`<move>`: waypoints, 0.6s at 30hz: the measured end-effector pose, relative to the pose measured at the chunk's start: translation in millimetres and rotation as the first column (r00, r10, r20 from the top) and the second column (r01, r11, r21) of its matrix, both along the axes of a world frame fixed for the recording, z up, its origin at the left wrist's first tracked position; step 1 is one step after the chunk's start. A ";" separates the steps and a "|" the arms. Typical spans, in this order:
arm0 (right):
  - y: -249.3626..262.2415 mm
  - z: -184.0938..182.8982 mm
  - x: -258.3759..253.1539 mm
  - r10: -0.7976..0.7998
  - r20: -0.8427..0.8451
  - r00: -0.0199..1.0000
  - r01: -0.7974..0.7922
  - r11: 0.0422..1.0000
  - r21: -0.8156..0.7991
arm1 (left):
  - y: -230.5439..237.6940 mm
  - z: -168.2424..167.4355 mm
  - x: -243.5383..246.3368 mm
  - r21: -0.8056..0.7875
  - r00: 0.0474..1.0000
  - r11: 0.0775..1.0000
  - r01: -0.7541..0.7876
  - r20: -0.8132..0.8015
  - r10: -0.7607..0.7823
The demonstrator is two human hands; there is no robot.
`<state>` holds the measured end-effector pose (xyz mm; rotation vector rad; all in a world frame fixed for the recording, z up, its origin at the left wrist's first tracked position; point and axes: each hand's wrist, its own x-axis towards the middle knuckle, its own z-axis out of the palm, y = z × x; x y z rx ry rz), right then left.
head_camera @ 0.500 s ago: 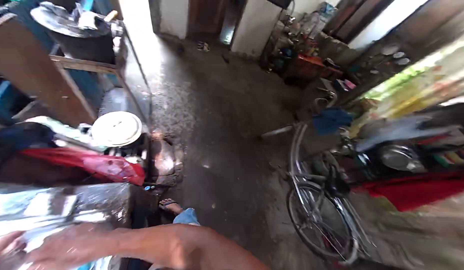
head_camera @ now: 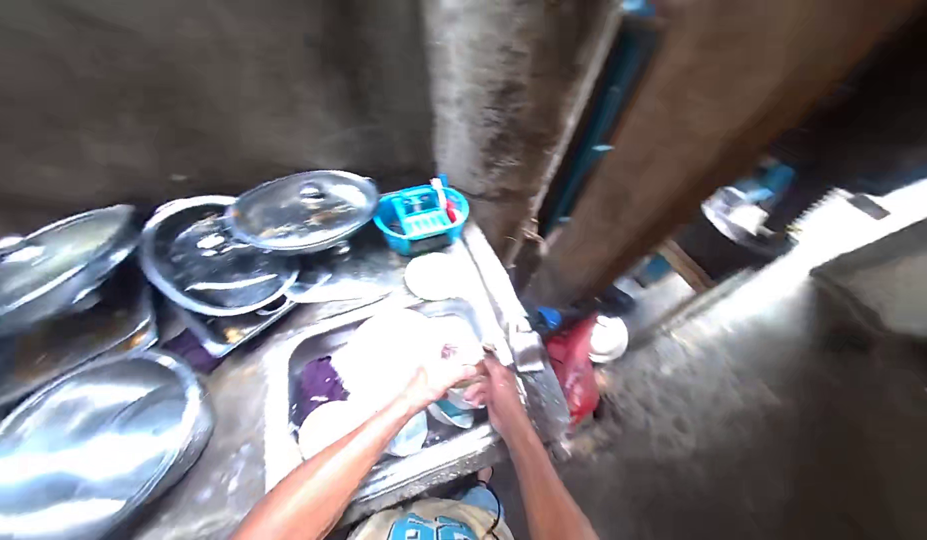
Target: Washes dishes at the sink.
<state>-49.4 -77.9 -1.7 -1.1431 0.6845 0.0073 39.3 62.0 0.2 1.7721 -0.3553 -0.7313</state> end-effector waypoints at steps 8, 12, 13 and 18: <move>1.0 -2.8 30.1 0.129 -0.047 0.991 -0.136 0.883 -0.450 | 88.9 65.6 -12.5 -0.224 0.879 0.895 -0.386 -0.386 0.282; -8.6 -17.7 59.4 0.298 -0.028 0.954 -0.253 0.753 -0.607 | 195.4 117.9 -28.1 -0.159 0.811 0.795 -0.585 -0.127 0.571; -8.4 -15.2 68.5 0.285 -0.023 0.958 -0.245 0.778 -0.578 | 224.4 127.7 -30.5 -0.130 0.747 0.736 -0.664 -0.072 0.661; -5.8 -14.9 113.0 0.148 -0.091 0.985 -0.173 0.867 -0.467 | 369.3 122.2 -22.8 0.420 0.596 0.448 -0.789 0.349 0.723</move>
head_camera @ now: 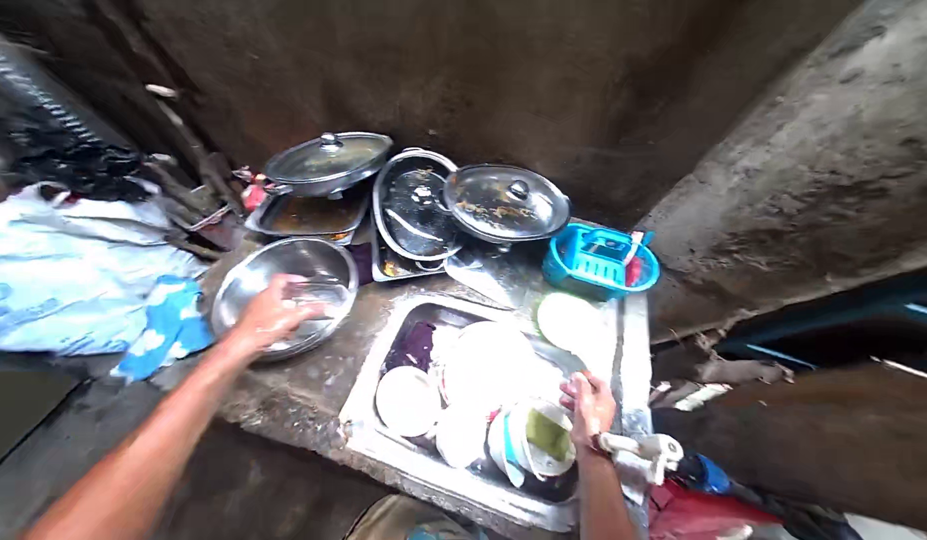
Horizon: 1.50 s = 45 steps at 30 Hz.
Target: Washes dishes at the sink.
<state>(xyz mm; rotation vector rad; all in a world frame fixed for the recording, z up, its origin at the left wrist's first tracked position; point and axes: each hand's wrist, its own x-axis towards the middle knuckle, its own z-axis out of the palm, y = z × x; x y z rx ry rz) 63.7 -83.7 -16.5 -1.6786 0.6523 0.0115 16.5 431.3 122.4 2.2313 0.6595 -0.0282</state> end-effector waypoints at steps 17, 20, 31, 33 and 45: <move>4.0 -32.4 68.5 -0.256 -0.060 0.965 0.254 0.843 0.474 | 32.9 -34.7 19.2 0.423 0.829 0.746 0.515 -0.467 -0.307; 8.0 -21.0 33.0 -0.269 -0.068 0.961 0.266 0.821 0.505 | -19.4 1.9 11.0 0.387 0.897 0.815 0.432 -0.093 -0.432; 3.1 24.9 -90.5 -0.255 -0.177 0.951 0.304 0.880 0.365 | -288.4 -104.7 19.0 -0.183 0.639 0.627 0.757 0.011 -0.769; -1.6 33.6 -95.9 -0.225 -0.234 0.946 0.293 0.903 0.316 | -309.4 -111.1 13.8 -0.153 0.606 0.601 0.784 -0.020 -0.796; -15.0 48.3 -97.2 -0.175 -0.209 0.962 0.238 0.912 0.334 | -371.2 -154.5 -6.6 0.199 0.228 0.280 0.939 0.250 -0.941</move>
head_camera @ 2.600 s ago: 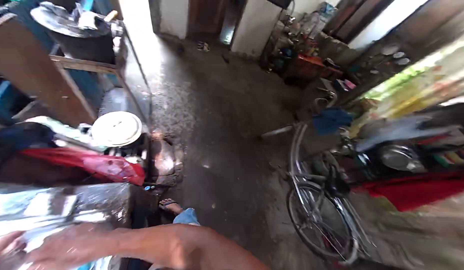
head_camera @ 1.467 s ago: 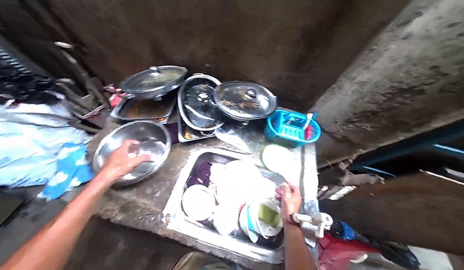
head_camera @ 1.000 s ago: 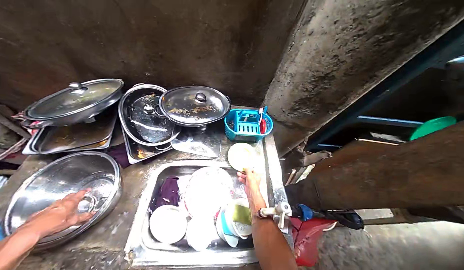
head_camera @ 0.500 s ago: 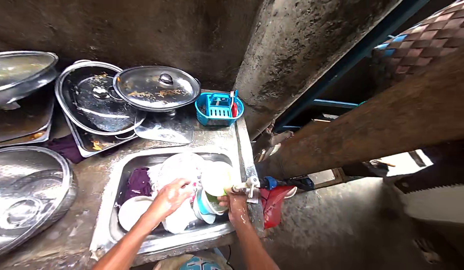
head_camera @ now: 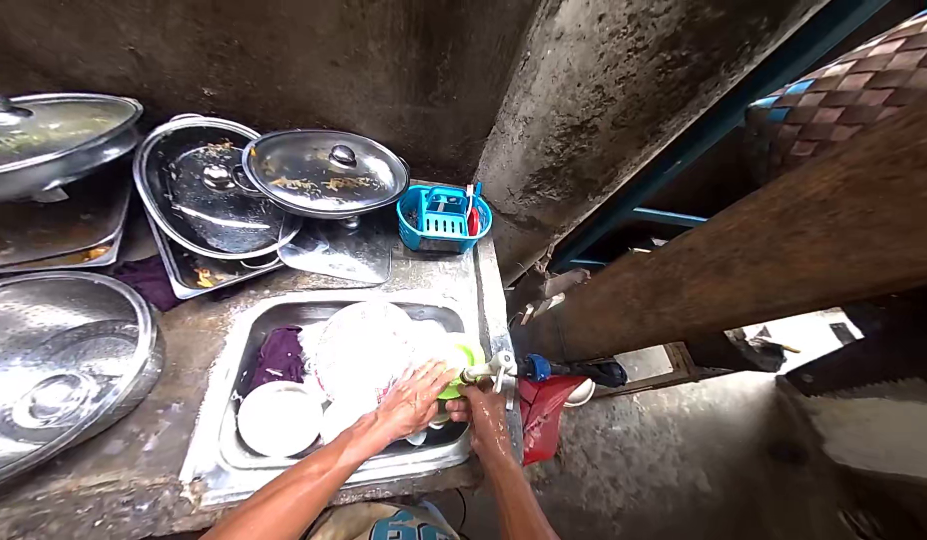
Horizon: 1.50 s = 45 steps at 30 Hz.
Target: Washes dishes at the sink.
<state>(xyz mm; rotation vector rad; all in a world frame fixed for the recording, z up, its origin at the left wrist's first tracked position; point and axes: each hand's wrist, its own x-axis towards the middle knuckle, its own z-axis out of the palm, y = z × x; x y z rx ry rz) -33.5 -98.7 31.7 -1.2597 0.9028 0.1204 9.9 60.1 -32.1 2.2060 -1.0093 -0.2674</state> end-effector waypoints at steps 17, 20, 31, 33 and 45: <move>-8.9 -29.5 -7.3 -0.002 0.270 0.963 0.029 0.995 -0.097 | -34.8 -1.3 0.4 -0.052 0.042 0.271 -0.961 -0.998 -0.040; -12.7 -30.0 -10.8 0.030 0.296 0.955 0.036 0.976 -0.215 | -44.7 0.4 5.0 -0.016 0.094 0.383 -0.923 -0.978 0.184; 3.9 -37.8 15.4 -0.178 0.383 0.907 0.206 0.978 -0.033 | -73.4 17.1 -7.7 -0.147 0.950 0.939 -0.311 -0.029 0.310; 3.3 -36.7 16.0 -0.219 0.386 0.896 0.214 0.975 0.056 | -68.5 4.7 -15.0 -0.253 0.909 0.939 -0.231 0.289 0.302; 19.8 -60.8 14.0 -0.030 0.246 0.969 0.101 0.955 -0.279 | -16.2 34.3 70.4 0.223 0.713 0.905 -0.363 -0.558 0.424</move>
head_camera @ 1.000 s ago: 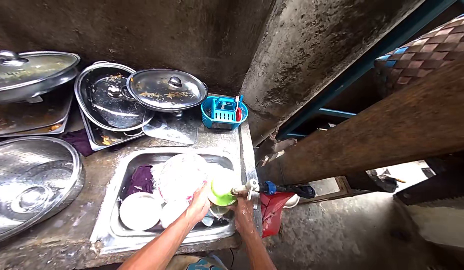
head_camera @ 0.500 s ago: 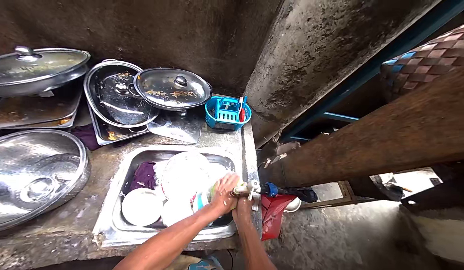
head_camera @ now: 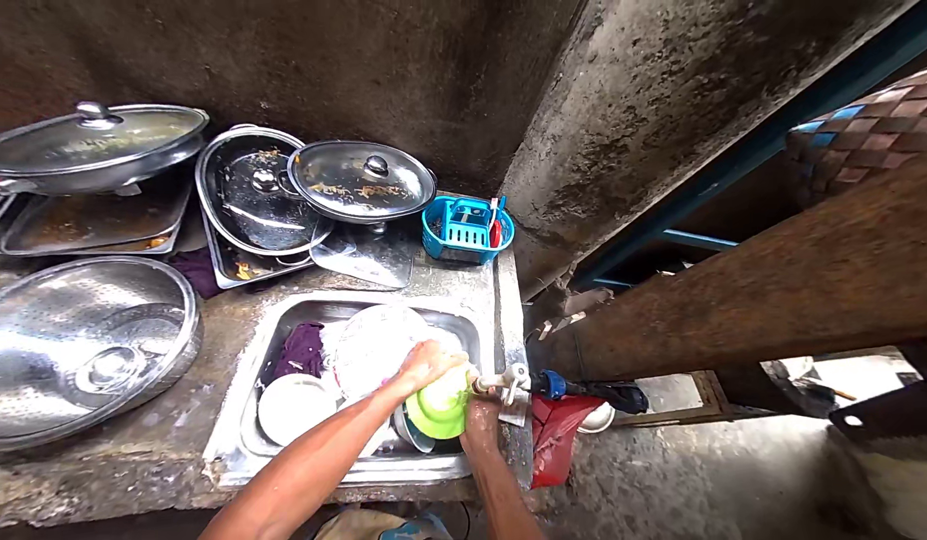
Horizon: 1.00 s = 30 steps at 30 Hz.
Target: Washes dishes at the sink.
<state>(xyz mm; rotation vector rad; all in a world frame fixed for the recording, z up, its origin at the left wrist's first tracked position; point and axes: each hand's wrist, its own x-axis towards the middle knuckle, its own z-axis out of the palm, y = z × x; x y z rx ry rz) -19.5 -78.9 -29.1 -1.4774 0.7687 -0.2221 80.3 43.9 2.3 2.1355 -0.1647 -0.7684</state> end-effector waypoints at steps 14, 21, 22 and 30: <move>11.3 0.5 12.4 0.110 0.178 0.978 -0.138 0.978 0.154 | 9.0 -38.1 -24.3 -0.285 0.691 0.676 -0.680 0.062 0.721; 12.3 21.5 -0.3 0.529 0.152 0.835 -0.439 0.806 -0.397 | -8.9 -1.3 -34.0 -0.623 0.805 0.528 -0.577 -0.327 0.495; 6.7 11.9 0.0 0.598 0.188 0.779 -0.440 0.735 -0.516 | -6.9 5.8 -35.1 -0.631 0.794 0.495 -0.597 -0.378 0.476; -25.3 8.1 -1.8 0.675 -0.028 0.738 -0.595 0.629 -0.501 | 10.6 -18.4 -32.9 -0.428 0.640 0.498 -0.754 -0.308 0.704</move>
